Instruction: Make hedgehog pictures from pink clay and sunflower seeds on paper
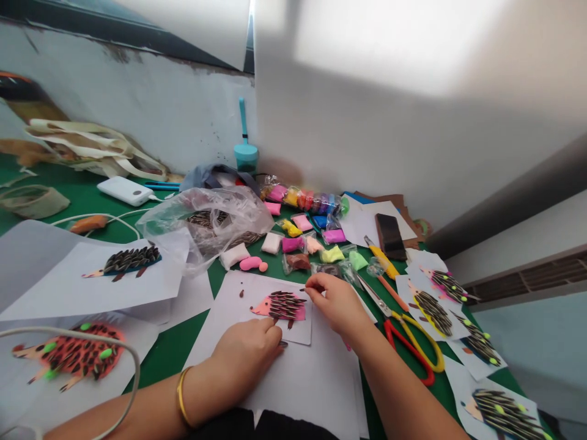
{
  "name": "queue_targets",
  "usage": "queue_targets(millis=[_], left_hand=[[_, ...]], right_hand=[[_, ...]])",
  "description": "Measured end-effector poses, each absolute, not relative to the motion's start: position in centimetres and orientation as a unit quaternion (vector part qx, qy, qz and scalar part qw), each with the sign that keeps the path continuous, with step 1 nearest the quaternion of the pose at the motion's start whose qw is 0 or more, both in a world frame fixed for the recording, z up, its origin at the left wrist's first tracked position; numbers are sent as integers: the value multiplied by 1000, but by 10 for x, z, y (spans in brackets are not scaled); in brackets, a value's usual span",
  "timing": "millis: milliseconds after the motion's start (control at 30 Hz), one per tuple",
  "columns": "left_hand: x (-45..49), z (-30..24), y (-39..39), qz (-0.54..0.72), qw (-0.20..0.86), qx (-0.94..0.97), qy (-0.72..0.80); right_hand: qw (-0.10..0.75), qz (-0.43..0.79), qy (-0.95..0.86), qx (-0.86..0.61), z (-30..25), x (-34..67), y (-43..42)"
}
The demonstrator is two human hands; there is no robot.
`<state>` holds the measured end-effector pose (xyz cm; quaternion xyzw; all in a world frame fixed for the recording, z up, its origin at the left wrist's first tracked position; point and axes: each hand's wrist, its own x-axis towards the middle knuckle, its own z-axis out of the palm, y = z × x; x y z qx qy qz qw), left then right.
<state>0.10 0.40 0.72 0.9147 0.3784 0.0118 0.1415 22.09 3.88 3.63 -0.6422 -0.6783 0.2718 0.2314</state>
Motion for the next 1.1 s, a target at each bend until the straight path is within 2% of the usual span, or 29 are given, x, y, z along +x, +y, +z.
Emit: queue_targets(millis=[367,767,1100], left_hand=[[0,3,3,38,168,938,301],[1,-2,2,11,170,935,310],[0,2,2,3,165,935,314]], right_hand=[[243,218,-710,-624,11,220,51],[162,187,-723,-645,23,214,54],[165,182,-730,-637,23,210,52]])
